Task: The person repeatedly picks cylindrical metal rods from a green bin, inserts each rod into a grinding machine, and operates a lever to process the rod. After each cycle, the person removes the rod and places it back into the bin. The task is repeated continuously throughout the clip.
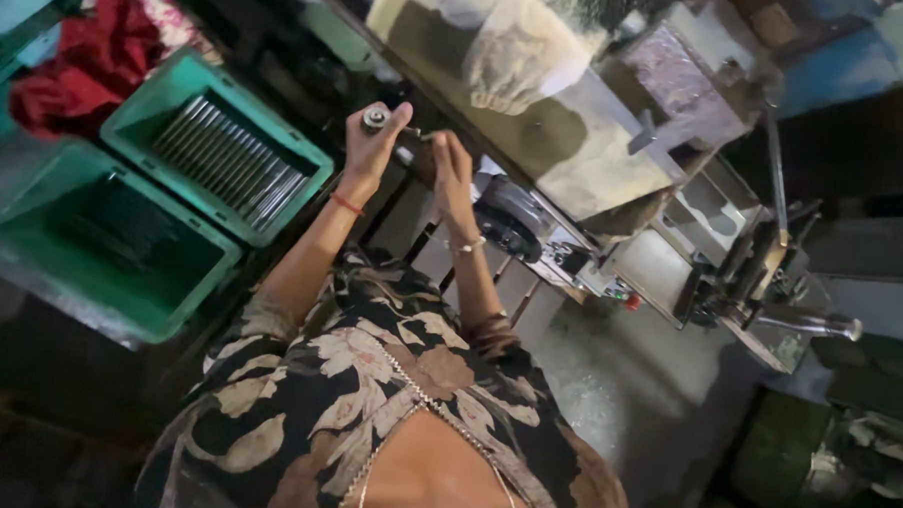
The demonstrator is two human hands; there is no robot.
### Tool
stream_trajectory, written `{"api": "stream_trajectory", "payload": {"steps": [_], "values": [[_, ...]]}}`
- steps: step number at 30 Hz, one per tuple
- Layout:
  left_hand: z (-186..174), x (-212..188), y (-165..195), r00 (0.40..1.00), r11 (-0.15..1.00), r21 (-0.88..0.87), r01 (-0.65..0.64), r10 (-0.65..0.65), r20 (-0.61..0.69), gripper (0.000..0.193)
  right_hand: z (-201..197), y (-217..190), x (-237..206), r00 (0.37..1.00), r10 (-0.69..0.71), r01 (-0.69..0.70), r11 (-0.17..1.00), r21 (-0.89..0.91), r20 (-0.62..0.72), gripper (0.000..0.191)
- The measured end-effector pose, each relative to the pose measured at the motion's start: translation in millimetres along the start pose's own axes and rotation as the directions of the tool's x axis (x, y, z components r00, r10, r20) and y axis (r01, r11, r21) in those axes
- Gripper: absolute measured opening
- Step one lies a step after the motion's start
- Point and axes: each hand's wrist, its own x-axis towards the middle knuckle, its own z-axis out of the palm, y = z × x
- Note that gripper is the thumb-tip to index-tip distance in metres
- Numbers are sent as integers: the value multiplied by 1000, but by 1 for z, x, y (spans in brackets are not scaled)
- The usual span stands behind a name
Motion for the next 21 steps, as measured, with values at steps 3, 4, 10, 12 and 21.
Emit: {"api": "stream_trajectory", "payload": {"steps": [3,4,10,12,21], "values": [[-27,-7,11,997,995,94,-45,51,-62,49,45,5,-1,999,-36,36,999,20,-1,36],[-35,-7,17,994,989,127,-75,84,-65,49,53,5,0,1000,30,-30,999,32,8,36],[-96,-15,66,704,379,713,-590,674,224,51,90,3,3,972,137,-108,982,-157,192,35],[-117,-17,79,588,141,749,-647,718,372,52,105,-1,4,946,204,-166,972,-166,254,36],[-141,-10,75,856,926,252,-280,360,-371,46,199,-3,5,989,19,-32,996,85,150,30]]}}
